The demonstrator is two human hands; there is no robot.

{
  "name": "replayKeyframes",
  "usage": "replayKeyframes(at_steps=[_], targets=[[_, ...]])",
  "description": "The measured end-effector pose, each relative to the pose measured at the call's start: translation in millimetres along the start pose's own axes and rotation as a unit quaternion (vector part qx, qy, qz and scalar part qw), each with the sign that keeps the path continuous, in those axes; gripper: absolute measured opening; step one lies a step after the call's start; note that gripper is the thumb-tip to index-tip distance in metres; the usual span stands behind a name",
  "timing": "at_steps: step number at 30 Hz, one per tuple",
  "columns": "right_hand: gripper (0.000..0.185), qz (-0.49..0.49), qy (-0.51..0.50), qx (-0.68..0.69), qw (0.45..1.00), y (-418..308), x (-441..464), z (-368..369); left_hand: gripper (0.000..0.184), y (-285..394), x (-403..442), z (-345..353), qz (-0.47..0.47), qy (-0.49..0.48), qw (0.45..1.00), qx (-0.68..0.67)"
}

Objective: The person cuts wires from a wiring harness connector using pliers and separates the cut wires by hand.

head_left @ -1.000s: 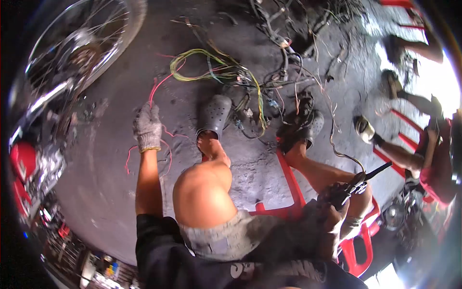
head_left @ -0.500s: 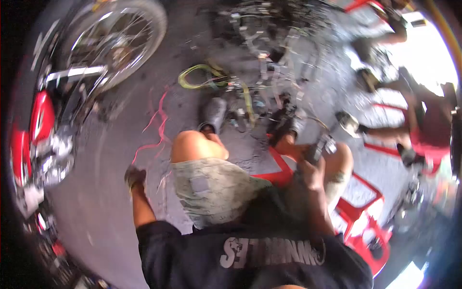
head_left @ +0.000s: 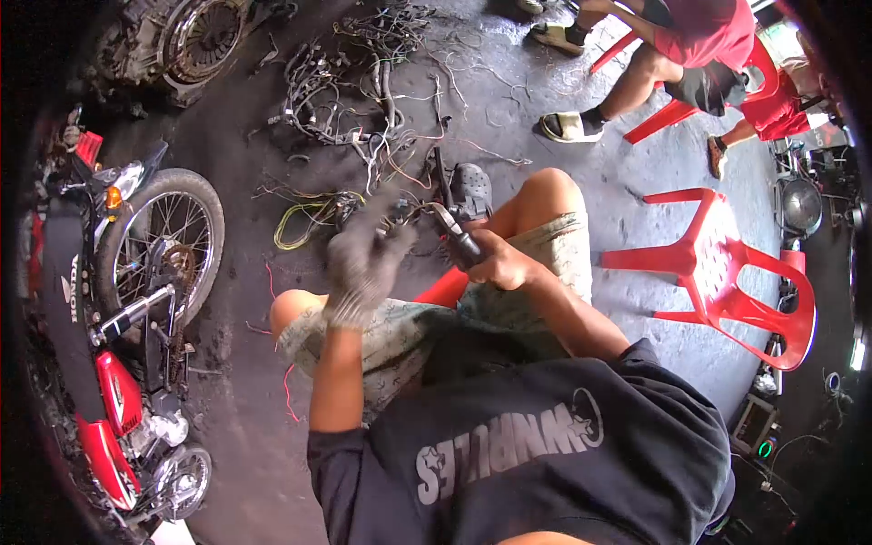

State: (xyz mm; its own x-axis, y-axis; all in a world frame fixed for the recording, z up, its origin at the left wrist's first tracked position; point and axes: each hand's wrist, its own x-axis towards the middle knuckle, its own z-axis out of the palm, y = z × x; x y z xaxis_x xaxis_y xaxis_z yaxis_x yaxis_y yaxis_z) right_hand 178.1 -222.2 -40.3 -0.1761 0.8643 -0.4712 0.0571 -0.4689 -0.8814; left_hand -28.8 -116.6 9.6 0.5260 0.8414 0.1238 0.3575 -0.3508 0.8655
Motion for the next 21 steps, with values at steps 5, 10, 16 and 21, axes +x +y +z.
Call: replayKeyframes(at_steps=[5,10,16,21], targets=[[0.062,-0.056,0.027,-0.013,0.998,67,8,-19,0.025,-14,18,45,-0.154,-0.109,0.958,-0.215],[0.074,0.028,-0.098,0.061,0.993,13,-3,-12,0.017,-33,24,46,-0.276,0.051,0.901,-0.332],[0.072,-0.096,0.102,0.19,0.972,18,24,13,0.024,-59,6,22,-0.31,0.049,0.804,-0.504],[0.056,-0.15,0.218,0.081,0.961,-16,66,-1,0.023,-77,-17,10,-0.278,0.035,0.815,-0.506]])
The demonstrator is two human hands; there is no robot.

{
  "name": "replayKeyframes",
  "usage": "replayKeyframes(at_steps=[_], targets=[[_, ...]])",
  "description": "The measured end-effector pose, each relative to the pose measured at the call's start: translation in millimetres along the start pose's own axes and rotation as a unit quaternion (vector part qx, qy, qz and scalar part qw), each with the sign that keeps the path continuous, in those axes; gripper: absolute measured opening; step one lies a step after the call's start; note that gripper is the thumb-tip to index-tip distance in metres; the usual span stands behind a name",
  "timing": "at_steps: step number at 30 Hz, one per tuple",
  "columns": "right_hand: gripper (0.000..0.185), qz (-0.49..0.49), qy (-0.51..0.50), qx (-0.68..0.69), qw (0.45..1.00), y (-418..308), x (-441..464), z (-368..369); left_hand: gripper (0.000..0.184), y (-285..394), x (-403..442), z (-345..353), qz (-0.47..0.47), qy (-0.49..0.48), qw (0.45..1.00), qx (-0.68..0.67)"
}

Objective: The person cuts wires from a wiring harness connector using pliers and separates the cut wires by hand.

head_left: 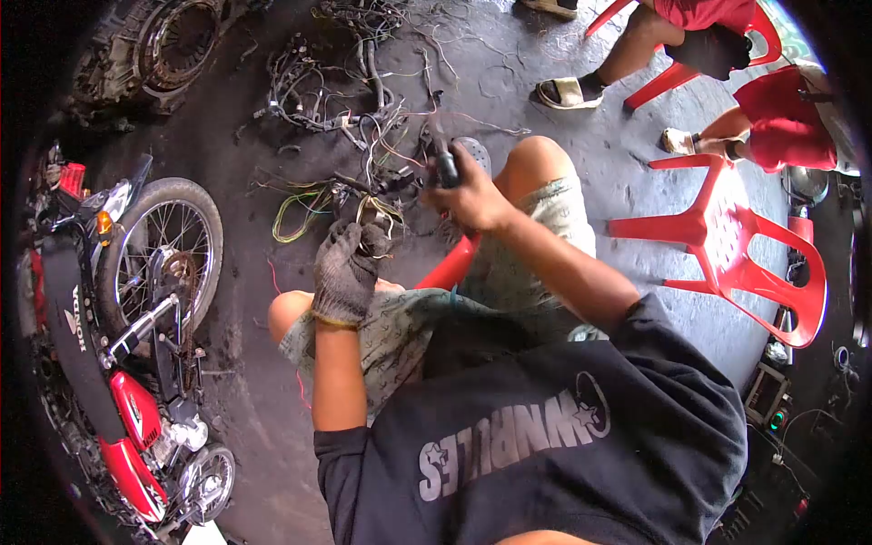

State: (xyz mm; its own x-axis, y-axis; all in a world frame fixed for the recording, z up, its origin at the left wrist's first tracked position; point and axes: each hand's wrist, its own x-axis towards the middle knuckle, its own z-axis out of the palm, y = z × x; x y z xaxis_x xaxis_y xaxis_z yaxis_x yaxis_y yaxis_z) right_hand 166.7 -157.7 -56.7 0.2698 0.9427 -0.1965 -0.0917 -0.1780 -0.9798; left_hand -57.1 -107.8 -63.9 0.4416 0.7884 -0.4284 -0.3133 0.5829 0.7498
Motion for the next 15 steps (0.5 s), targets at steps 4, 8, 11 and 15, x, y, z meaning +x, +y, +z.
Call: replayKeyframes(at_steps=[4,8,11,15], targets=[[0.056,-0.011,-0.075,-0.026,0.997,-15,19,4,0.018,8,-4,9,0.173,-0.007,0.898,0.404],[0.069,0.106,-0.062,0.187,0.975,-5,15,-7,0.016,7,-3,8,-0.061,-0.049,0.992,0.098],[0.057,0.128,0.013,0.186,0.974,4,8,-15,0.011,6,-3,42,-0.028,-0.045,0.949,0.31],[0.026,0.155,-0.034,0.099,0.982,10,8,-21,0.015,-14,6,38,0.034,-0.029,0.861,0.506]])
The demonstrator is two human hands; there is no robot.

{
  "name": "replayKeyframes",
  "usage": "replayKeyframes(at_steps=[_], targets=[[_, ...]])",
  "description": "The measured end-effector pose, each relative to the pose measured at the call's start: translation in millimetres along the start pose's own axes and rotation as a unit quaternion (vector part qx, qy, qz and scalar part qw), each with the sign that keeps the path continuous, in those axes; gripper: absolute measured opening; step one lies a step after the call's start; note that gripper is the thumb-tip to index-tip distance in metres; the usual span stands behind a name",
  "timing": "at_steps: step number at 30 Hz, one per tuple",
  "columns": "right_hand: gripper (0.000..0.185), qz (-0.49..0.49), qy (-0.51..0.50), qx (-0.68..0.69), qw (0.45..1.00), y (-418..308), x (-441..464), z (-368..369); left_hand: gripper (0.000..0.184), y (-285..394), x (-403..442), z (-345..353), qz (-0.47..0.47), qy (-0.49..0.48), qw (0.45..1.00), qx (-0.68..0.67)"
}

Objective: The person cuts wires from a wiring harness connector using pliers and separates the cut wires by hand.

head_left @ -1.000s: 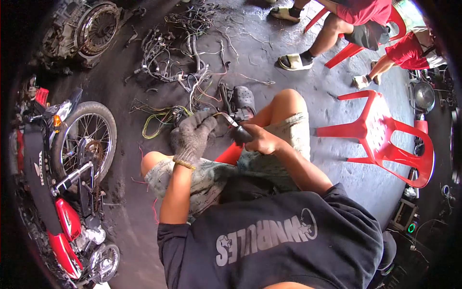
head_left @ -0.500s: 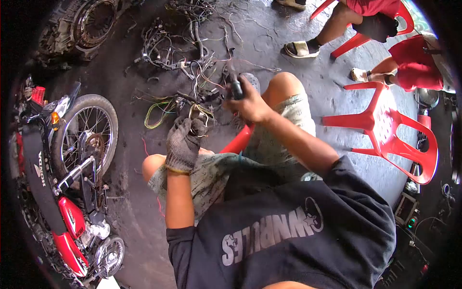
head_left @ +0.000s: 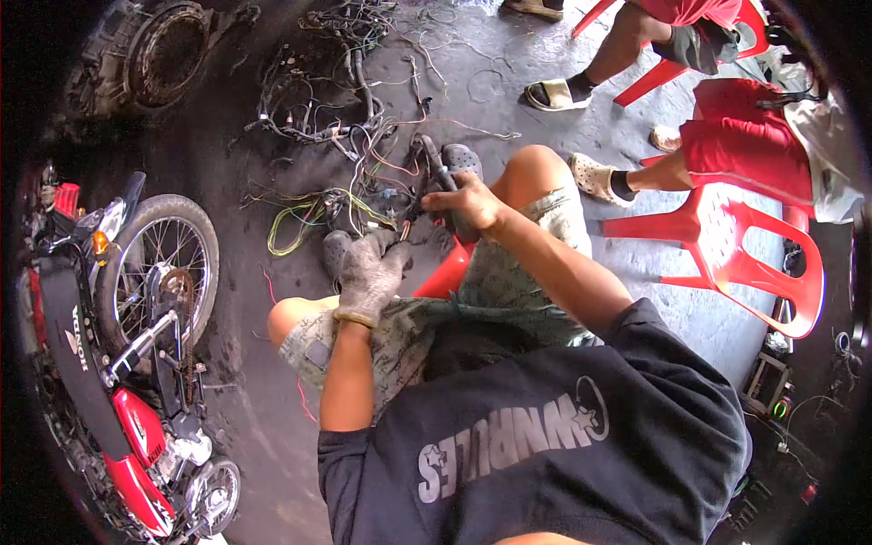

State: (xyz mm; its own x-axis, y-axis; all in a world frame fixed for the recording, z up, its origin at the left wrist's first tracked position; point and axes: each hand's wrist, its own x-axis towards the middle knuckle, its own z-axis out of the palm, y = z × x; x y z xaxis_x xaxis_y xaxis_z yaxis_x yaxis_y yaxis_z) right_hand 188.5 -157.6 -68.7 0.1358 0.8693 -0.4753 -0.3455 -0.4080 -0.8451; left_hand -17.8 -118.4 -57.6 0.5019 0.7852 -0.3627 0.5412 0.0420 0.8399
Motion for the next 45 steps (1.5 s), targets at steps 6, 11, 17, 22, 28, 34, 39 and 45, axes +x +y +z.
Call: replayKeyframes(at_steps=[6,11,17,22,28,34,39,45], targets=[[0.026,0.086,0.014,0.014,0.996,3,-1,12,0.024,18,3,6,0.058,0.146,0.916,0.369],[0.026,0.119,0.013,0.12,0.986,-4,-2,17,0.017,26,-6,2,0.052,0.151,0.957,0.243],[0.028,0.153,-0.06,0.2,0.966,-4,-1,5,0.016,2,3,-11,-0.068,-0.019,0.899,-0.431],[0.04,0.043,-0.087,0.117,0.988,-16,-9,9,0.022,7,7,-13,-0.028,-0.053,0.927,-0.37],[0.038,0.047,-0.004,0.018,0.999,-22,-12,14,0.02,2,8,-5,0.225,0.076,0.946,0.218],[0.043,-0.044,-0.036,0.157,0.986,-20,0,-31,0.014,-16,19,-18,0.13,0.102,0.964,0.207],[0.028,-0.146,0.086,0.322,0.932,-35,-7,-49,0.02,-55,39,-81,0.107,0.29,0.939,0.148],[0.034,-0.147,0.056,0.326,0.932,-22,2,-76,0.028,-70,59,-115,0.047,0.354,0.932,-0.055]])
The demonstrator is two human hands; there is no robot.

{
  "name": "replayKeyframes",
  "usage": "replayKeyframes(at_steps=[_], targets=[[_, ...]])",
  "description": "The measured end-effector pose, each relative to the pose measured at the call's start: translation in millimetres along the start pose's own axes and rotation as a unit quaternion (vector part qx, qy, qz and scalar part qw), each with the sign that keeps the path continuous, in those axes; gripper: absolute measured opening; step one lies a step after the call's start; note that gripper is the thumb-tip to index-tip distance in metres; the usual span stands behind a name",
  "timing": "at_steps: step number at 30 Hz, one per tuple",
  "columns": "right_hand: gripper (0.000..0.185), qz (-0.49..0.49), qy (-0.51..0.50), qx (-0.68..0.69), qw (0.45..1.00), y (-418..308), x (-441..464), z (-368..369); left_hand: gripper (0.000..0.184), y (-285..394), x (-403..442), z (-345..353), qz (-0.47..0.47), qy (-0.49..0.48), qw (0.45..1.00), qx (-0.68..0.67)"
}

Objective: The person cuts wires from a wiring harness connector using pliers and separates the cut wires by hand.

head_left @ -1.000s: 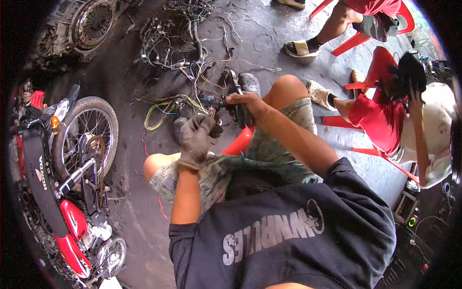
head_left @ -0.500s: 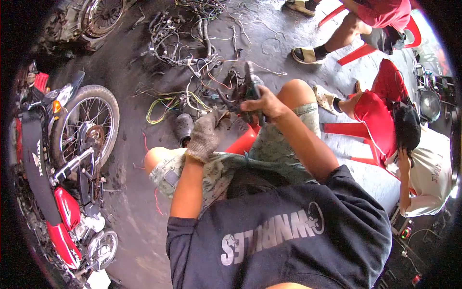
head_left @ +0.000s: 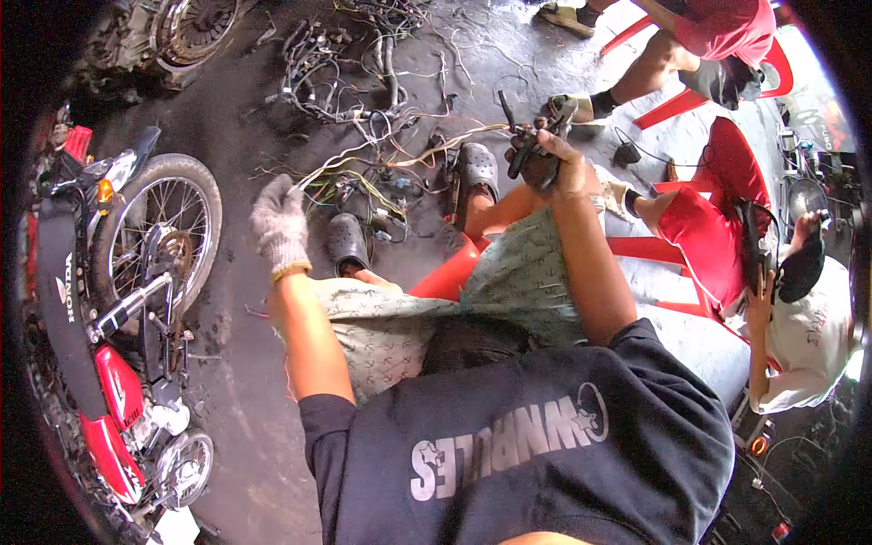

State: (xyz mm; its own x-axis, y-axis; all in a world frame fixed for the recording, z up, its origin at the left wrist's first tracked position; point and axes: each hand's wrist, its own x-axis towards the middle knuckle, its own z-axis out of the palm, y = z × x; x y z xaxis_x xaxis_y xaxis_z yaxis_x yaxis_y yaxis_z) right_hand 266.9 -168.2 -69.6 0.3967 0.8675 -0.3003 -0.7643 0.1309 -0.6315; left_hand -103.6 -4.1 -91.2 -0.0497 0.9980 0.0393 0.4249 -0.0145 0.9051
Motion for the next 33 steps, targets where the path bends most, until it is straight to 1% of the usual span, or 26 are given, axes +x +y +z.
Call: replayKeyframes(at_steps=[2,4,6,8,9,11,13,15,19,21,22,24,25,28,30,31,32,33], targets=[[0.033,0.015,-0.001,0.012,1.0,6,4,1,0.027,7,-7,5,-0.054,-0.003,0.997,-0.059],[0.032,0.031,0.004,0.023,0.999,9,0,4,0.028,24,-16,6,-0.058,-0.018,0.997,-0.042],[0.025,0.065,0.022,-0.037,0.997,3,-8,18,0.028,29,-21,7,-0.054,-0.027,0.997,-0.038],[0.025,0.068,0.01,-0.034,0.997,4,-4,10,0.028,29,-24,9,-0.085,-0.055,0.995,-0.026],[0.024,0.071,-0.002,-0.029,0.997,5,-3,6,0.028,28,-25,9,-0.086,-0.053,0.995,-0.026],[0.025,0.058,0.007,-0.038,0.998,8,-3,6,0.027,22,-26,13,-0.058,-0.06,0.994,-0.065],[0.027,0.042,0.017,-0.047,0.998,9,-3,5,0.027,22,-28,14,-0.058,-0.066,0.993,-0.08],[0.024,0.077,0.018,-0.056,0.995,7,-3,3,0.027,27,-30,13,-0.05,-0.1,0.992,-0.056],[0.022,0.087,0.035,-0.065,0.993,7,-4,11,0.028,46,-39,13,-0.015,-0.129,0.99,-0.05],[0.02,0.088,0.043,-0.061,0.993,5,-9,19,0.026,45,-42,15,-0.031,-0.179,0.976,-0.121],[0.02,0.088,0.043,-0.062,0.993,6,-9,21,0.026,49,-45,15,-0.032,-0.178,0.976,-0.122],[0.019,0.106,0.065,-0.068,0.99,8,-6,24,0.023,57,-52,17,-0.026,-0.251,0.958,-0.135],[0.019,0.108,0.064,-0.067,0.99,9,-5,24,0.023,58,-54,19,-0.026,-0.249,0.959,-0.134],[0.018,0.127,0.047,-0.087,0.987,13,0,19,0.019,59,-62,28,-0.08,-0.324,0.932,-0.14],[0.018,0.142,0.1,-0.115,0.978,15,3,16,0.019,60,-63,28,-0.09,-0.343,0.925,-0.133],[0.018,0.142,0.101,-0.115,0.978,17,7,11,0.019,61,-64,29,-0.098,-0.362,0.918,-0.125],[0.018,0.141,0.095,-0.105,0.98,19,10,6,0.019,62,-64,28,-0.098,-0.363,0.918,-0.125],[0.018,0.14,0.089,-0.094,0.982,21,13,1,0.019,63,-64,27,-0.076,-0.376,0.917,-0.109]])
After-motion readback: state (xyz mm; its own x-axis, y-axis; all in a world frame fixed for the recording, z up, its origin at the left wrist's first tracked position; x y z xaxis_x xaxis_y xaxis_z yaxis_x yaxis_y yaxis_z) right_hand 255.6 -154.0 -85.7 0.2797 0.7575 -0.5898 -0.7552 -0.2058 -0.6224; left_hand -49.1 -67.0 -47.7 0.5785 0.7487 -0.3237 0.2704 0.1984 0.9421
